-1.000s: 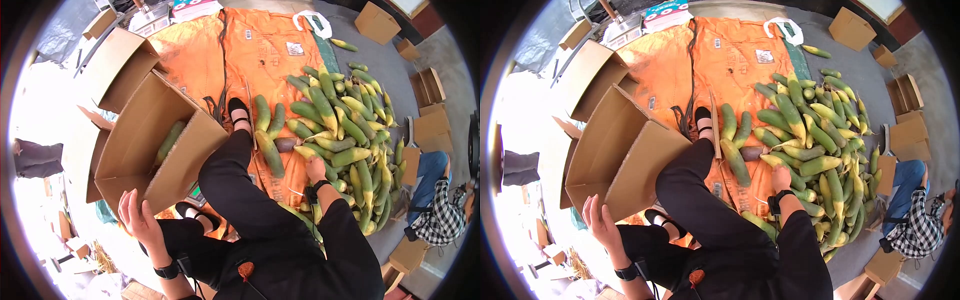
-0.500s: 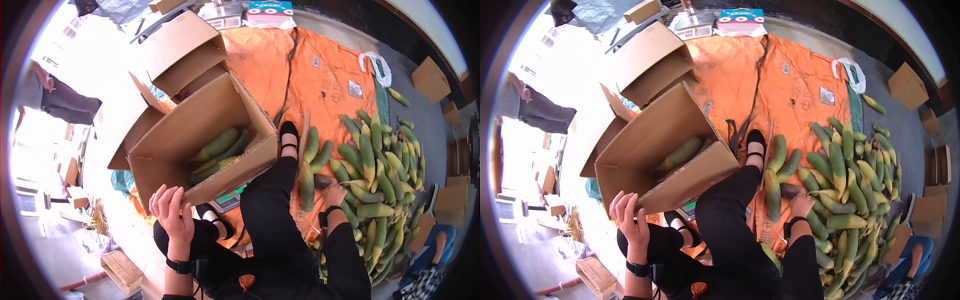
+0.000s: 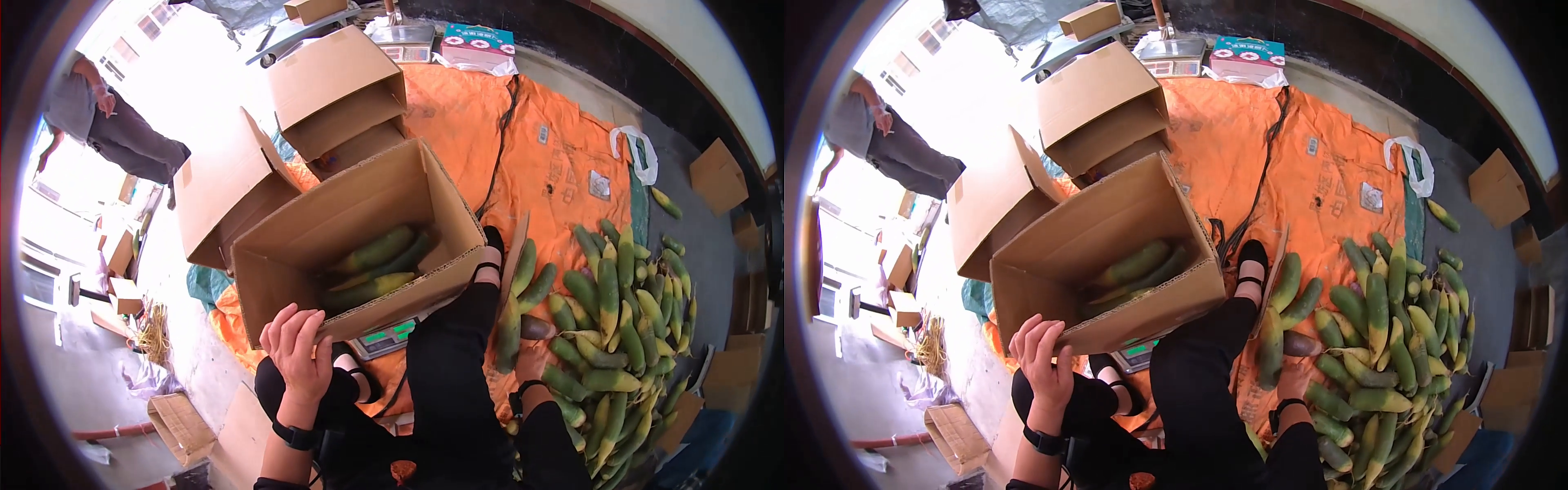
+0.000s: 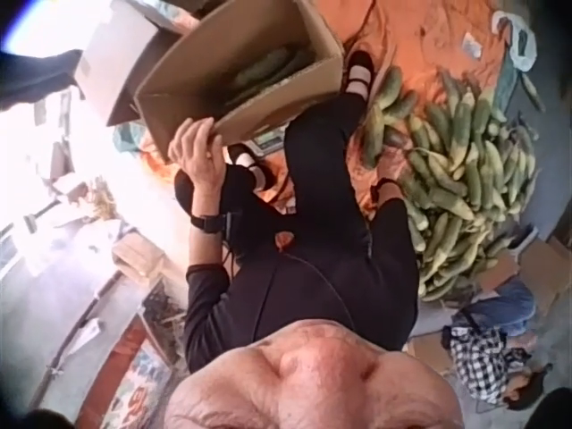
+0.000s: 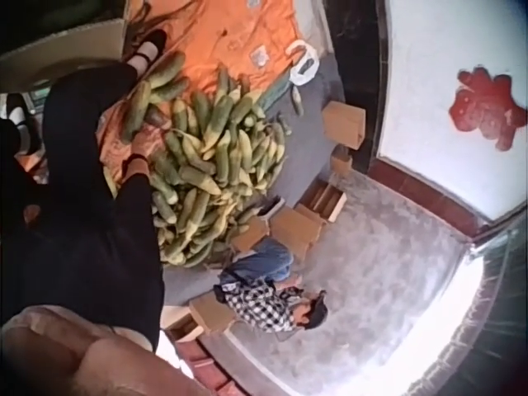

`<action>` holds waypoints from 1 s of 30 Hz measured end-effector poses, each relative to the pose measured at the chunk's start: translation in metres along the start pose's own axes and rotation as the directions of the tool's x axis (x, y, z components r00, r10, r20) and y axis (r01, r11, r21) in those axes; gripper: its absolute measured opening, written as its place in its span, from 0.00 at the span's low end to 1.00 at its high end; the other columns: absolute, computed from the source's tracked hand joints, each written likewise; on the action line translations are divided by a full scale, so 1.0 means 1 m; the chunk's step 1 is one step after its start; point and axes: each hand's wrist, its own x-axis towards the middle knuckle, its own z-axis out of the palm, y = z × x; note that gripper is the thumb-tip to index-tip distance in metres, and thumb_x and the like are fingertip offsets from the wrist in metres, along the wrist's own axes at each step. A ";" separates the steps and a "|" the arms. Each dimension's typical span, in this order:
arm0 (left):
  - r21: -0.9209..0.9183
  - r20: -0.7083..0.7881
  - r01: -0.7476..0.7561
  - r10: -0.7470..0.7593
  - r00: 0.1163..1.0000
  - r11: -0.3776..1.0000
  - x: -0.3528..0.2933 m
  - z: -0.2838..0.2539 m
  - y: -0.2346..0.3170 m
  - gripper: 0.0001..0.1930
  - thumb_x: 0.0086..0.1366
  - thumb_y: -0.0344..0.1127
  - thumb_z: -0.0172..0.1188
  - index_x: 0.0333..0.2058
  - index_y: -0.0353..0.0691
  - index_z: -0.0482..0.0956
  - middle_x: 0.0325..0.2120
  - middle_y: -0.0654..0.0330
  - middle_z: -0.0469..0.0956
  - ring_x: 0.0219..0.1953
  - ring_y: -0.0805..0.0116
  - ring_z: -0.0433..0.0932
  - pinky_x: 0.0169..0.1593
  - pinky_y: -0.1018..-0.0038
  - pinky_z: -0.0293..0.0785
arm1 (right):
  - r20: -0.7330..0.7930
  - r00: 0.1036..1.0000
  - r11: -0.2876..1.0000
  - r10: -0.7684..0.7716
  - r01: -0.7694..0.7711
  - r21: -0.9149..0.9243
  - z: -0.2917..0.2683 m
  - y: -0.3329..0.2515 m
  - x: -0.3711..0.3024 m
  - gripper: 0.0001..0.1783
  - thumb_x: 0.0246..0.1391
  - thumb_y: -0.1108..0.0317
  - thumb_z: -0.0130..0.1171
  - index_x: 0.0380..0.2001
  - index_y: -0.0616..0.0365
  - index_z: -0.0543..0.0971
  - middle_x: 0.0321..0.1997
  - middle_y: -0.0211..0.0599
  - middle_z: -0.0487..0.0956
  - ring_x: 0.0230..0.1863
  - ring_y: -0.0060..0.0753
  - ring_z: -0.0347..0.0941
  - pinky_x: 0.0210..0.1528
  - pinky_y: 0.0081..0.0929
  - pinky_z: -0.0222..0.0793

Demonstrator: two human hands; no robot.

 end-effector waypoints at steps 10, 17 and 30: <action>-0.028 -0.018 0.022 -0.023 1.000 0.999 0.001 -0.009 0.000 0.15 0.52 0.35 0.63 0.40 0.45 0.80 0.40 0.64 0.77 0.51 0.61 0.71 0.54 0.64 0.59 | -0.157 0.950 0.952 -0.269 0.287 0.110 -0.021 0.033 -0.030 0.11 0.49 0.64 0.54 0.37 0.49 0.80 0.41 0.32 0.78 0.48 0.38 0.71 0.48 0.49 0.63; -0.100 -0.065 0.035 -0.042 0.997 0.994 -0.004 -0.009 -0.002 0.16 0.51 0.35 0.64 0.41 0.45 0.80 0.40 0.66 0.76 0.52 0.63 0.70 0.54 0.65 0.60 | -0.352 0.936 0.941 0.024 0.098 0.324 -0.074 0.093 -0.052 0.10 0.46 0.61 0.59 0.34 0.47 0.80 0.41 0.31 0.75 0.47 0.40 0.69 0.46 0.45 0.66; -0.166 -0.086 0.015 -0.030 0.996 0.986 -0.008 -0.016 -0.007 0.17 0.52 0.35 0.64 0.43 0.45 0.79 0.41 0.66 0.76 0.52 0.63 0.70 0.55 0.66 0.59 | -0.572 0.798 0.815 0.191 0.195 0.545 -0.108 0.137 -0.134 0.07 0.45 0.74 0.60 0.32 0.60 0.78 0.39 0.43 0.76 0.43 0.51 0.68 0.47 0.41 0.66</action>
